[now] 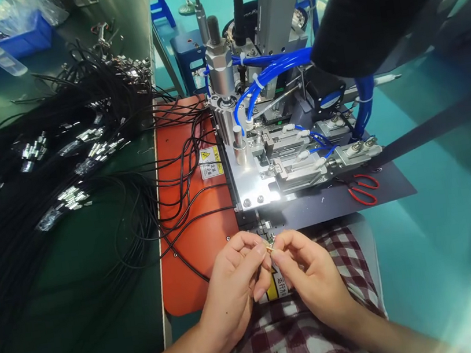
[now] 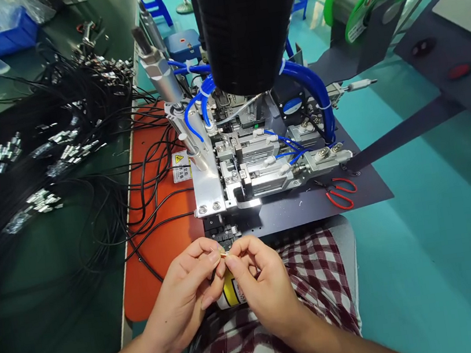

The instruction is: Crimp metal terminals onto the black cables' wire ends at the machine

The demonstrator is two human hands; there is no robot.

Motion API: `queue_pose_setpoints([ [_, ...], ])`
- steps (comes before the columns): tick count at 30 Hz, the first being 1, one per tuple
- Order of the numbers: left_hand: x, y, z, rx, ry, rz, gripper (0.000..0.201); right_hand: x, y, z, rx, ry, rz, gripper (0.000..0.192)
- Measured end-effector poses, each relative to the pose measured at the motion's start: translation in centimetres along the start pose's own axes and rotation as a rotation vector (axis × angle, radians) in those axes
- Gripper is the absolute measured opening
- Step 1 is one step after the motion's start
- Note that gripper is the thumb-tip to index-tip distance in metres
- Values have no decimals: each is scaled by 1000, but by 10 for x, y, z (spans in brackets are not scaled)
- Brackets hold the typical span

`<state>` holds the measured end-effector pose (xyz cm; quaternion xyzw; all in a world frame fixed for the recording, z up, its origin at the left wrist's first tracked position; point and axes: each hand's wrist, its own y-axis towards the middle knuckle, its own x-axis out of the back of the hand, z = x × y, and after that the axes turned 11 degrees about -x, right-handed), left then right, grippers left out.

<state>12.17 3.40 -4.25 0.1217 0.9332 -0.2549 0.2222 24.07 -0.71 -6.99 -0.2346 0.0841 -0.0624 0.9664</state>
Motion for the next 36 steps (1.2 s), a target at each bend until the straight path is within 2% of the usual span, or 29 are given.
queue_pose_setpoints([
  [4,2,1,2,-5,35,9,17,0,1,-3,-28,12,-6,20],
  [11,8,1,6,-34,278,102,15,1,2,4,-93,46,-12,26],
  [23,2,0,6,-22,98,30,17,-2,2,2,-67,91,-13,26],
  [36,4,-1,11,-44,206,67,16,4,3,8,-67,64,0,18],
])
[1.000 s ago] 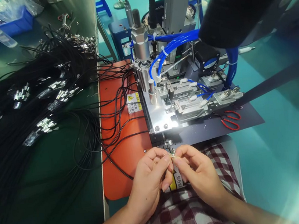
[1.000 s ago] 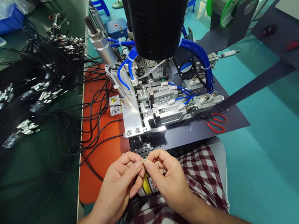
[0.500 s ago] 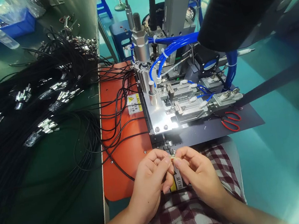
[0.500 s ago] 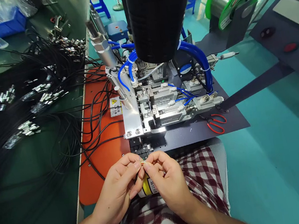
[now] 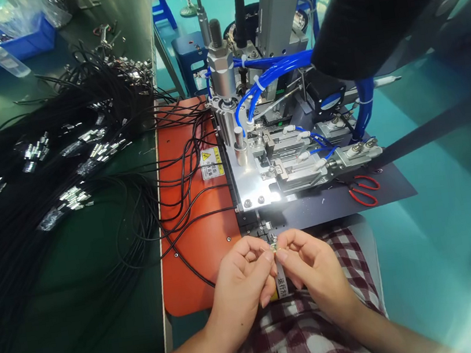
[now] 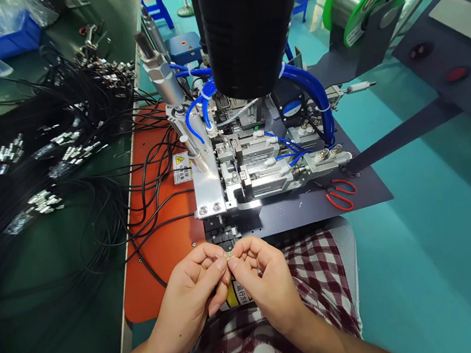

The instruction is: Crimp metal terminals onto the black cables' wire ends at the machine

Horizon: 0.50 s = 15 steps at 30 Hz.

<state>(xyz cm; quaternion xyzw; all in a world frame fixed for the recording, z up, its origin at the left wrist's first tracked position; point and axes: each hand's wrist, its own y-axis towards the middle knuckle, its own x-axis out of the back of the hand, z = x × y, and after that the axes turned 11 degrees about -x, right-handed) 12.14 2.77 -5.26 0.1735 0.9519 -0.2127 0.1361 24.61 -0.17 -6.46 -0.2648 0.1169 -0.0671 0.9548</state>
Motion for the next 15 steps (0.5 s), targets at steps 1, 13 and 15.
queue_pose_setpoints([
  [1,0,0,0,-3,3,-1,16,0,0,1,-6,7,2,18],
  [13,1,-3,4,-39,-52,-13,15,4,4,0,-122,108,83,17],
  [15,1,-3,4,-38,-51,-9,15,5,3,0,-119,116,79,16],
])
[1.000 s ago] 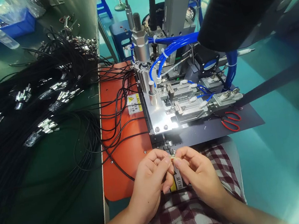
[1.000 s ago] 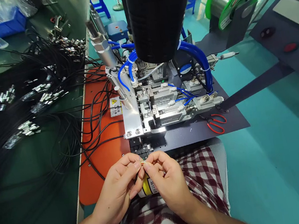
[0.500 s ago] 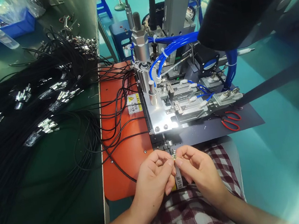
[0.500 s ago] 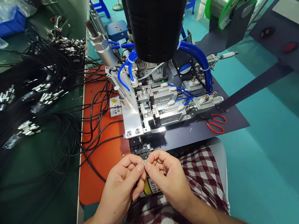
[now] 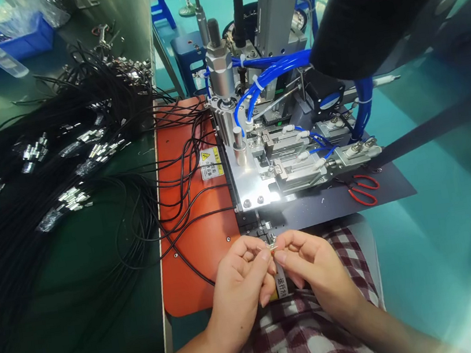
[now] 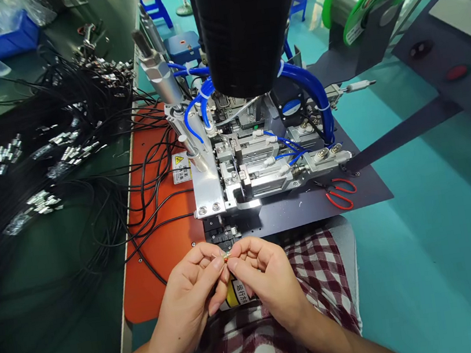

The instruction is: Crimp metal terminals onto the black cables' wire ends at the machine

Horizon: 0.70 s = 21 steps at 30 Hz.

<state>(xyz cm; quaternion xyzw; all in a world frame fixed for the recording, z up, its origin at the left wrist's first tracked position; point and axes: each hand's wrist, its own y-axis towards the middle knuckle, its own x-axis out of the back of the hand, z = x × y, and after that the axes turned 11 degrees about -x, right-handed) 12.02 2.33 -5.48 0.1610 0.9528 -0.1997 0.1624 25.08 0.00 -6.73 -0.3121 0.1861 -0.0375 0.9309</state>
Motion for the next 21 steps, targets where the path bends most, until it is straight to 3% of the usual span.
queue_pose_setpoints([
  [17,1,0,2,-25,9,18,15,-3,-1,-1,67,-112,-30,15],
  [21,1,1,-4,-74,90,-3,15,-1,-6,-11,209,-255,-95,10],
])
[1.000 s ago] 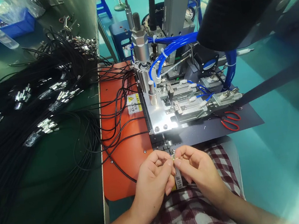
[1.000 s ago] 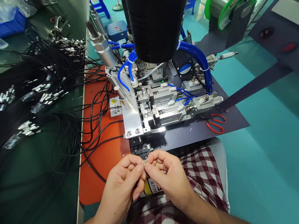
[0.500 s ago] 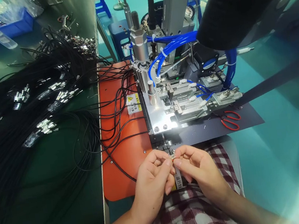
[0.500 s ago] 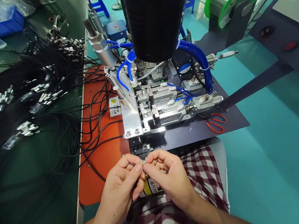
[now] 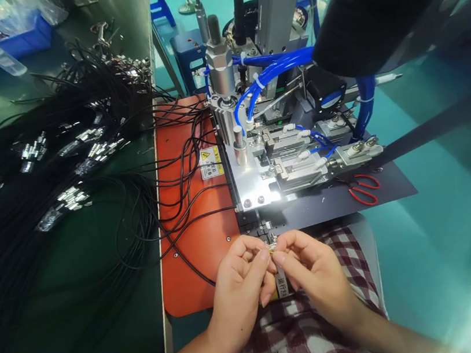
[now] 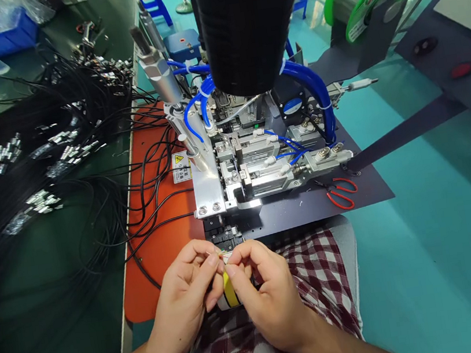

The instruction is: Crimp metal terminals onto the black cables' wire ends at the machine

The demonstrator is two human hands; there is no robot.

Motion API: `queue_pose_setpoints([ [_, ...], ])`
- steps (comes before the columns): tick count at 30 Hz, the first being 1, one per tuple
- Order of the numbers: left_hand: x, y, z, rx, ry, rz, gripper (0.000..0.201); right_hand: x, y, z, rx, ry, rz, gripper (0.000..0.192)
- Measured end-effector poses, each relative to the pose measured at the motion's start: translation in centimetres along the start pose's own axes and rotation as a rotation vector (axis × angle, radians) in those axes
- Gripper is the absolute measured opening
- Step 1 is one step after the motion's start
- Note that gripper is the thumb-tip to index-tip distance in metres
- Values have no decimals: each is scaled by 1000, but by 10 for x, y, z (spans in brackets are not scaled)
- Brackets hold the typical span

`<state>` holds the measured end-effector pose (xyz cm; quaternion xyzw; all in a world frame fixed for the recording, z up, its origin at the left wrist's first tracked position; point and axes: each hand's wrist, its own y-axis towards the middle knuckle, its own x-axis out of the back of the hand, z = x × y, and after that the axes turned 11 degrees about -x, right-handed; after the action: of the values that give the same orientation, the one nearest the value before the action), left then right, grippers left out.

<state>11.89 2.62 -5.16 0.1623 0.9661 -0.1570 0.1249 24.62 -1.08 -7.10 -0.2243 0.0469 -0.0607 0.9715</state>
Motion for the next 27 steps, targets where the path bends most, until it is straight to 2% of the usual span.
queue_pose_setpoints([
  [2,2,2,-3,-25,52,-38,15,2,-2,-3,28,-39,-19,10],
  [7,7,6,-3,27,51,-41,14,8,3,4,-44,4,-19,14],
  [12,4,4,-3,83,54,9,16,9,8,15,-4,-82,41,11],
  [15,2,4,-4,91,80,22,17,9,10,14,23,-173,27,10],
  [19,0,4,-10,116,153,45,15,13,10,10,135,-314,2,12],
  [21,0,2,-14,65,273,57,13,15,8,10,217,-372,4,12],
  [24,3,-2,-15,-158,535,91,12,16,5,13,311,-395,15,13],
  [26,5,-3,-13,-247,608,133,12,16,4,14,246,-325,32,15],
  [27,6,-3,-12,-225,591,151,13,16,4,14,166,-268,57,17],
])
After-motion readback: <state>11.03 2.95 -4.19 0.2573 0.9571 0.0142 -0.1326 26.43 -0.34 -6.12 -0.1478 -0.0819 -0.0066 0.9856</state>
